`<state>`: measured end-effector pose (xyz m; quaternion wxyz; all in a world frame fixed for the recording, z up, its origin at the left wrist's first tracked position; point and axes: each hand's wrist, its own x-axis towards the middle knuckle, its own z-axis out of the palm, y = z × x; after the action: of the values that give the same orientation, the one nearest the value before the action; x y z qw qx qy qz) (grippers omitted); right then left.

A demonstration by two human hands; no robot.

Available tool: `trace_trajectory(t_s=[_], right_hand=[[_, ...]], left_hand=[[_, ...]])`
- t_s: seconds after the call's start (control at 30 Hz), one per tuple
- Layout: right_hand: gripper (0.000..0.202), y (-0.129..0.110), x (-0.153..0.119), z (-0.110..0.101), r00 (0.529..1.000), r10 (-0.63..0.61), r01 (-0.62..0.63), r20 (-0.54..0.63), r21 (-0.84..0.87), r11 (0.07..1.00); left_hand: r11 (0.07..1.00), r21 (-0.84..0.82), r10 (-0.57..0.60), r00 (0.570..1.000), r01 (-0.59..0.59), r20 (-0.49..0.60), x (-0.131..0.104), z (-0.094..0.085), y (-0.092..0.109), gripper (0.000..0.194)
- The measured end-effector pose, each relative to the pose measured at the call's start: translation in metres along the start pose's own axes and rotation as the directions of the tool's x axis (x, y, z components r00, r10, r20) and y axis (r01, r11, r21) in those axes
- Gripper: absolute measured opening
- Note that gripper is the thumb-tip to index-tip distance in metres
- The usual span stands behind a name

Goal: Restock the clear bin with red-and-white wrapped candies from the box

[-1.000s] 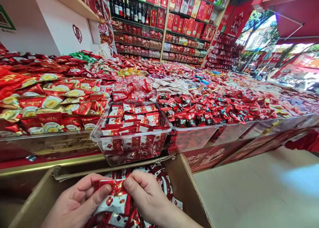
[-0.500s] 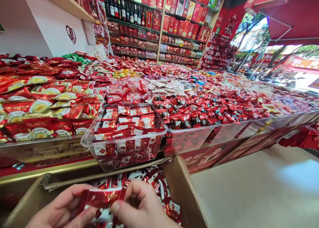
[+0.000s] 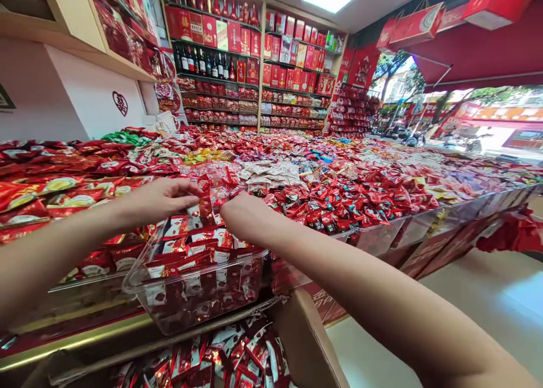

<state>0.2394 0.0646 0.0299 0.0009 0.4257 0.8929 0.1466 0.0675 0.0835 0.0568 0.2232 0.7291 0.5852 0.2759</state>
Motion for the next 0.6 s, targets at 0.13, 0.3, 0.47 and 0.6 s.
trace_trajectory(t_s=[0.13,0.3,0.47,0.6], right_hand=[[0.019,-0.001,0.009,0.015,0.998,-0.026,0.031,0.06,-0.087,0.996],[0.024,0.004,0.009,0.025,0.998,-0.038,0.043,0.057,-0.094,0.995],[0.024,0.009,0.008,0.026,0.997,-0.02,0.024,0.072,-0.066,0.997],[0.022,0.009,0.005,0.023,0.994,0.041,-0.037,0.101,-0.038,0.999]], left_hand=[[0.992,0.093,0.079,0.993,-0.088,0.092,0.018,0.03,0.0,0.022],[0.966,0.197,0.138,0.978,-0.168,0.155,0.024,0.051,-0.003,0.025],[0.929,0.294,0.172,0.966,-0.225,0.193,0.019,0.056,-0.009,0.021],[0.923,0.3,0.176,0.957,-0.243,0.231,0.009,0.055,-0.016,0.022]])
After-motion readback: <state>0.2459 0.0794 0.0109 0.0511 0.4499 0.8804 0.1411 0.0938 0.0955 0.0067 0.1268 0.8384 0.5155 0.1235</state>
